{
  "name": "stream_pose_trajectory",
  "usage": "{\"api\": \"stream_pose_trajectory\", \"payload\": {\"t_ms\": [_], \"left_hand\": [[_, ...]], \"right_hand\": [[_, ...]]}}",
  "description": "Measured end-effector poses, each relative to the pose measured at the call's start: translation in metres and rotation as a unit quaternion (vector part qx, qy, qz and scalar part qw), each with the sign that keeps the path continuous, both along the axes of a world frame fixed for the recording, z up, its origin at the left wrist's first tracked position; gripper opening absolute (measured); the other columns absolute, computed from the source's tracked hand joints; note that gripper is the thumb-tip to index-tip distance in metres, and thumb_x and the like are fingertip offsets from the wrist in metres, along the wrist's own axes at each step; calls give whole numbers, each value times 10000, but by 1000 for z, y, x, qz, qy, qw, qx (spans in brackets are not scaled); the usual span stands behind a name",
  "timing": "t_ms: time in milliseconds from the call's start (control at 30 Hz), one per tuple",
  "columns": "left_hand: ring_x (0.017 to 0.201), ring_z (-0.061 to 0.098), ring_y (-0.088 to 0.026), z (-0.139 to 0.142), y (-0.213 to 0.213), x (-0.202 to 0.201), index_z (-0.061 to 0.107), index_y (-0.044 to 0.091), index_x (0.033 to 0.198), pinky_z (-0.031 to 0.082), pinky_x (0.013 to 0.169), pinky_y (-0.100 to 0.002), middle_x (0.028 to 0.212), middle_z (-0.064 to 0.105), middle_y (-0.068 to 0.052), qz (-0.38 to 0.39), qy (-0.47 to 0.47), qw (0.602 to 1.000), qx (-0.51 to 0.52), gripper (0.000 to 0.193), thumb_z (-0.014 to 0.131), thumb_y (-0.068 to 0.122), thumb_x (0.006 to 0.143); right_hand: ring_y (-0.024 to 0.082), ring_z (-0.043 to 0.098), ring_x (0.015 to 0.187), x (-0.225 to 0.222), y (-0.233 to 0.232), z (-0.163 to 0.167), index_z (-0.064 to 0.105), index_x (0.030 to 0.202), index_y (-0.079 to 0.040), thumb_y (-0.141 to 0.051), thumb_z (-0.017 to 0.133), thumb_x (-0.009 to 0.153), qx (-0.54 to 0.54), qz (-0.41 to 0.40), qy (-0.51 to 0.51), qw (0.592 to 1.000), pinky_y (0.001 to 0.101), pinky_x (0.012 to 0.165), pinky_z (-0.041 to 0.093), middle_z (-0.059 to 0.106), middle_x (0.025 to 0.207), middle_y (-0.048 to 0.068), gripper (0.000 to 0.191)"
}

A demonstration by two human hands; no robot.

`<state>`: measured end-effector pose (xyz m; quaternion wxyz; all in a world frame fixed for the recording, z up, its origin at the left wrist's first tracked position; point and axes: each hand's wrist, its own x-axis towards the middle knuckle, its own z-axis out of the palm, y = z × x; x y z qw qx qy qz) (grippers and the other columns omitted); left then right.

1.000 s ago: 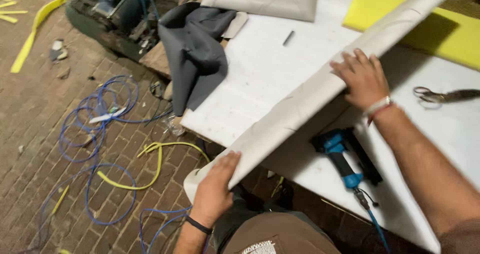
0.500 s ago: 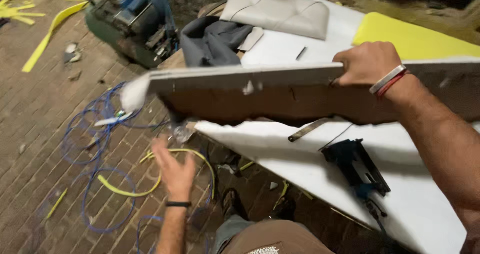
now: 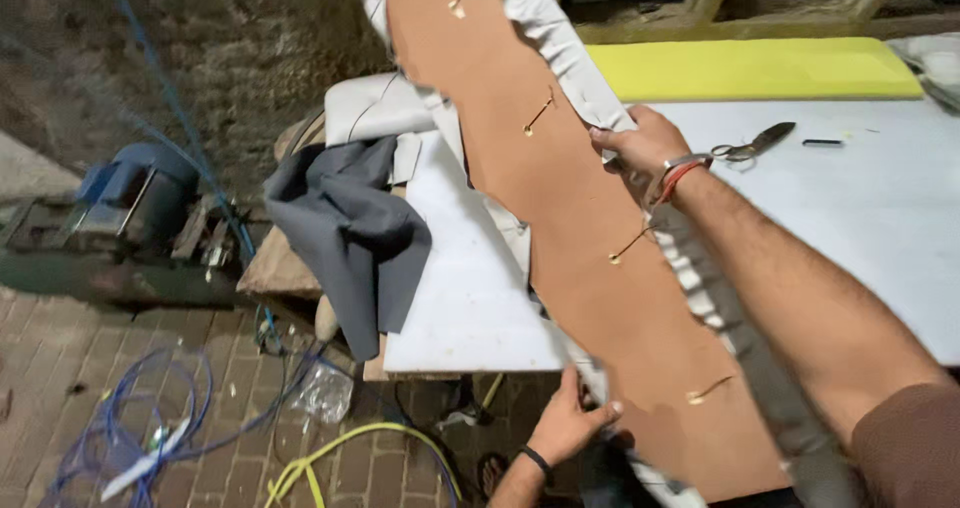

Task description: The person stretches a white tufted fabric panel over a long wooden frame on a workbench and staples it in place with a pneumatic staple gun, working along the edge. They then trim excess fabric with scissors and pull loose fabric pieces from the frame by hand.

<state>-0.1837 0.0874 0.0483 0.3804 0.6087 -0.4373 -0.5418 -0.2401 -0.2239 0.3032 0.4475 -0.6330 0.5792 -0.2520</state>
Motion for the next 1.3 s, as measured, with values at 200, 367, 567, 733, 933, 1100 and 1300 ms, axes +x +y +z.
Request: {"api": "stream_pose_trajectory", "payload": {"t_ms": [200, 367, 567, 733, 933, 1100, 1300], "left_hand": [[1185, 660, -330, -21, -6, 67, 391, 19, 1496, 532, 976, -384, 1335, 630, -251, 155, -98, 980, 79, 944, 833, 395, 751], [1287, 606, -282, 28, 1, 162, 458, -6, 1460, 460, 1073, -364, 1376, 644, -203, 135, -68, 985, -81, 807, 788, 322, 801], [1479, 390, -183, 116, -11, 244, 273, 49, 1611, 299, 1187, -316, 1608, 432, -82, -96, 78, 991, -49, 912, 753, 313, 882], [1260, 531, -190, 153, -87, 233, 289, 90, 1617, 424, 1065, -320, 1460, 543, -100, -125, 213, 969, -13, 880, 719, 291, 875], [1039, 633, -213, 166, -169, 185, 472, 4, 1511, 521, 838, -307, 1272, 672, -131, -81, 94, 987, -107, 783, 607, 9, 740], [1136, 676, -192, 186, -190, 146, 481, 16, 1457, 546, 917, -307, 1296, 693, -138, -8, -47, 989, -140, 823, 644, -52, 654], [1283, 632, -299, 190, -234, 93, 411, 138, 1564, 524, 1018, -347, 1354, 649, -213, 28, -180, 983, 19, 941, 704, 38, 676]], "right_hand": [[150, 636, 814, -17, -3, -68, 684, 1089, 19, -312, 767, 903, -64, -129, -144, 979, 307, 729, 510, 730, 961, 73, 389], [162, 640, 874, -23, 13, -137, 739, 1082, -3, -359, 738, 906, 38, -264, -239, 934, 335, 789, 495, 737, 995, 38, 397], [185, 465, 668, 3, 56, -201, 549, 886, -240, -540, 733, 1054, 142, -246, -497, 820, 378, 570, 317, 533, 823, -16, 390], [235, 588, 838, 40, 113, -230, 601, 1066, -149, -493, 678, 959, 250, -255, -508, 784, 404, 742, 453, 632, 998, 51, 369], [285, 687, 1001, 37, 88, -240, 615, 1304, -68, -483, 598, 914, 300, -144, -380, 863, 446, 865, 556, 689, 1243, 124, 570], [285, 664, 1104, -16, -9, -242, 472, 1406, -1, -318, 736, 821, -35, -5, -58, 998, 403, 929, 552, 612, 1321, 156, 715], [275, 635, 1008, -21, -172, -195, 628, 1264, -43, -546, 641, 905, 247, -92, -411, 873, 433, 825, 549, 639, 1166, 135, 618]]}}
